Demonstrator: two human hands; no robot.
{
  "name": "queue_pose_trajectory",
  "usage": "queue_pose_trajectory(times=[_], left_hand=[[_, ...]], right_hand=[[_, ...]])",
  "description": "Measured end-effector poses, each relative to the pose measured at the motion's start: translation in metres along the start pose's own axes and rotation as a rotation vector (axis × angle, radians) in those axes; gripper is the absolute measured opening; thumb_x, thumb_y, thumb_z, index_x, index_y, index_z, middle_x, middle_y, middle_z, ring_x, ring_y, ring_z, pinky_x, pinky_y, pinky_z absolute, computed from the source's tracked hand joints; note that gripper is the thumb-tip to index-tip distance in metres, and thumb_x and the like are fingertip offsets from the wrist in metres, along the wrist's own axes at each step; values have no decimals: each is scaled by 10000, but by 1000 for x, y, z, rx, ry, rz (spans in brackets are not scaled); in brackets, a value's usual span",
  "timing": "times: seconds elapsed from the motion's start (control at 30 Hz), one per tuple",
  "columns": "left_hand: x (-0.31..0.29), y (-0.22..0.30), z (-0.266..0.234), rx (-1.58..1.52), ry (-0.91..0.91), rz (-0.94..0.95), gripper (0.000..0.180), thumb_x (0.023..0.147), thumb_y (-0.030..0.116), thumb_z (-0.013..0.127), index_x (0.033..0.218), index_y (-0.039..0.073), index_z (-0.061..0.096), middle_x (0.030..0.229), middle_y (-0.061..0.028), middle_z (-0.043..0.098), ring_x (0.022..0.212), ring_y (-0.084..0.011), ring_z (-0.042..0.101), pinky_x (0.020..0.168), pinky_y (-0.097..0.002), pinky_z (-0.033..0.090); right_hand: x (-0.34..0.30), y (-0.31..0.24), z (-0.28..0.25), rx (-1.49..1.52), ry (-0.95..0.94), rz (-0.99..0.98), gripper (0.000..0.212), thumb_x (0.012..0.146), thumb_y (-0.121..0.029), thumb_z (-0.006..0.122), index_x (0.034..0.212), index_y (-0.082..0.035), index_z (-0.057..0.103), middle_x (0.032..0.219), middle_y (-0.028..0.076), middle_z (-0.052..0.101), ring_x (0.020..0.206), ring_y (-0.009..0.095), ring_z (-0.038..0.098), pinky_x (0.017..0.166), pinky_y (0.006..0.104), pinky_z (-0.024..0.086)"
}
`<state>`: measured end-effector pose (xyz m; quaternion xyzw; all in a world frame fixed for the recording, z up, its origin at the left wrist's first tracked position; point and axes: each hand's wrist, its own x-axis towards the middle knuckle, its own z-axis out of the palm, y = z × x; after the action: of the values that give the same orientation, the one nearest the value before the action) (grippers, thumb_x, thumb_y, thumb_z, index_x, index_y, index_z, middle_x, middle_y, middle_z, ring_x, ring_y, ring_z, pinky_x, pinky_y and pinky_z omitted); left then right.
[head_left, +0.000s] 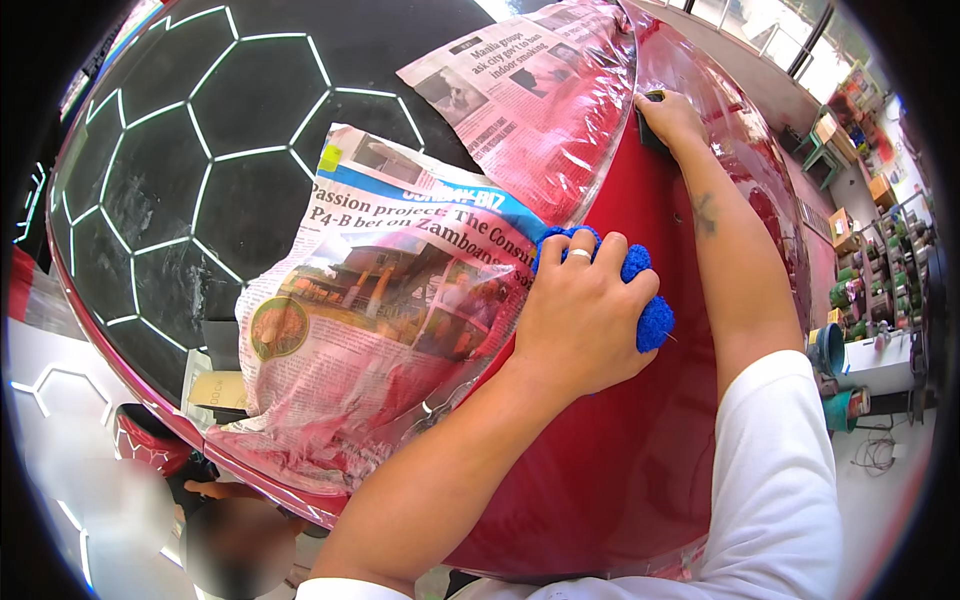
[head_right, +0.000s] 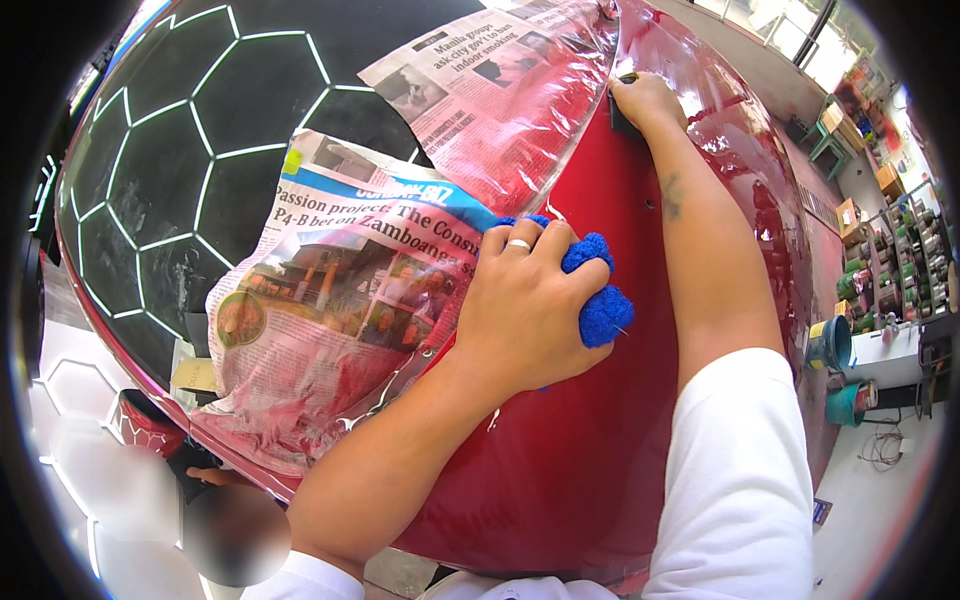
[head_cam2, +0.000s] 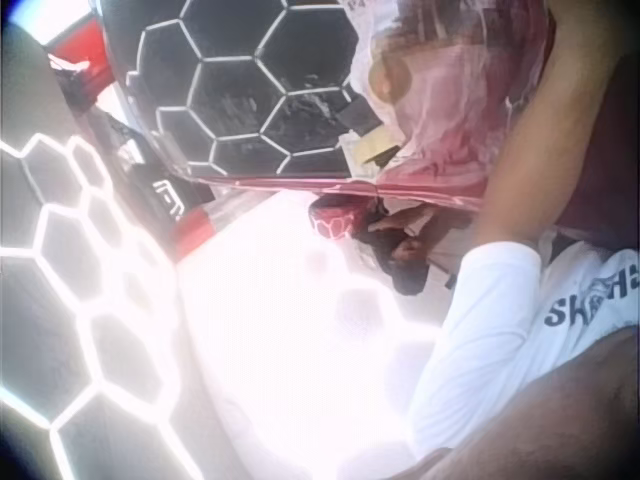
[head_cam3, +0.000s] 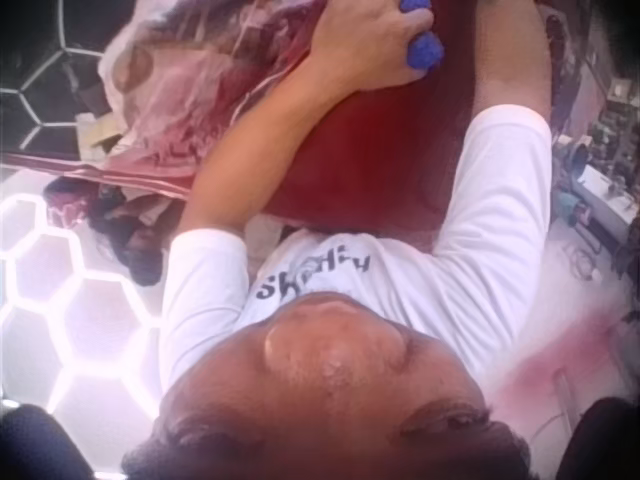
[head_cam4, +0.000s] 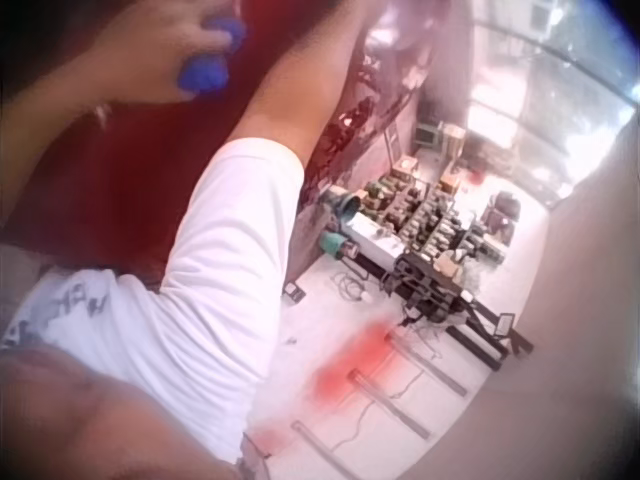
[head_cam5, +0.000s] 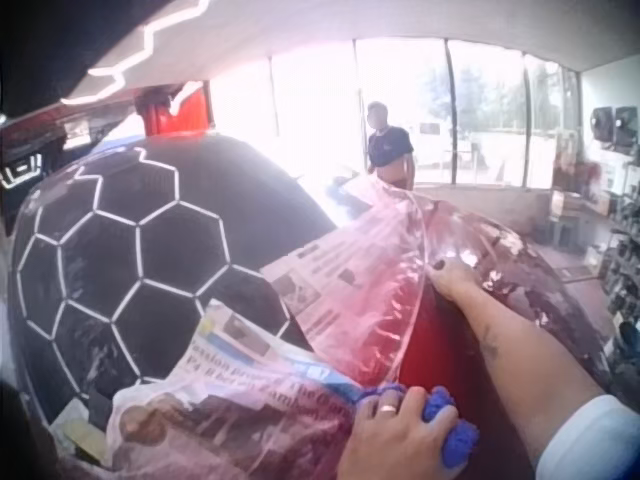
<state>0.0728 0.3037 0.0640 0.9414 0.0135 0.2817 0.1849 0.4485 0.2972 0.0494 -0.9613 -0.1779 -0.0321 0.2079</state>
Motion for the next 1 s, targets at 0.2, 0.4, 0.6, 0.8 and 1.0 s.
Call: queue_pose_trajectory(times=[0.2, 0.4, 0.6, 0.8, 1.0], left_hand=[[-1, -2, 1, 19, 11, -4, 356, 675, 354, 908, 945, 165, 775, 1075, -125, 665, 1087, -367, 659, 973, -522, 479], [-5, -5, 2, 32, 35, -11, 348, 685, 359, 905, 943, 166, 776, 1069, -127, 664, 1087, -370, 662, 974, -523, 480], [1, 2, 2, 7, 12, 12, 341, 686, 361, 902, 939, 170, 778, 1065, -120, 666, 1085, -363, 662, 982, -516, 476], [-2, -4, 0, 30, -6, -19, 363, 665, 356, 914, 948, 176, 776, 1077, -113, 665, 1083, -357, 658, 974, -506, 476], [-1, -2, 2, 33, -1, 6, 373, 649, 351, 919, 943, 177, 770, 1079, -102, 662, 1078, -349, 654, 966, -496, 478]], right_hand=[[-11, 5, -3, 54, -2, -96, 555, 972, -593, 690, 1285, -153, 817, 1197, 155, 825, 1139, 343, 786, 971, 470, 588], [-15, -1, 2, 56, -130, -119, 595, 957, -607, 700, 1316, -144, 804, 1205, 159, 825, 1129, 346, 788, 968, 471, 590], [26, 19, 3, 53, -29, -34, 578, 950, -603, 696, 1272, -140, 822, 1190, 177, 823, 1135, 359, 786, 979, 467, 587], [-15, 3, 2, 42, -69, -154, 570, 961, -615, 686, 1252, -146, 823, 1231, 193, 810, 1171, 374, 773, 996, 482, 581], [8, 10, 6, -12, -11, -103, 574, 973, -625, 683, 1267, -151, 817, 1232, 192, 809, 1183, 386, 768, 1006, 489, 576]])
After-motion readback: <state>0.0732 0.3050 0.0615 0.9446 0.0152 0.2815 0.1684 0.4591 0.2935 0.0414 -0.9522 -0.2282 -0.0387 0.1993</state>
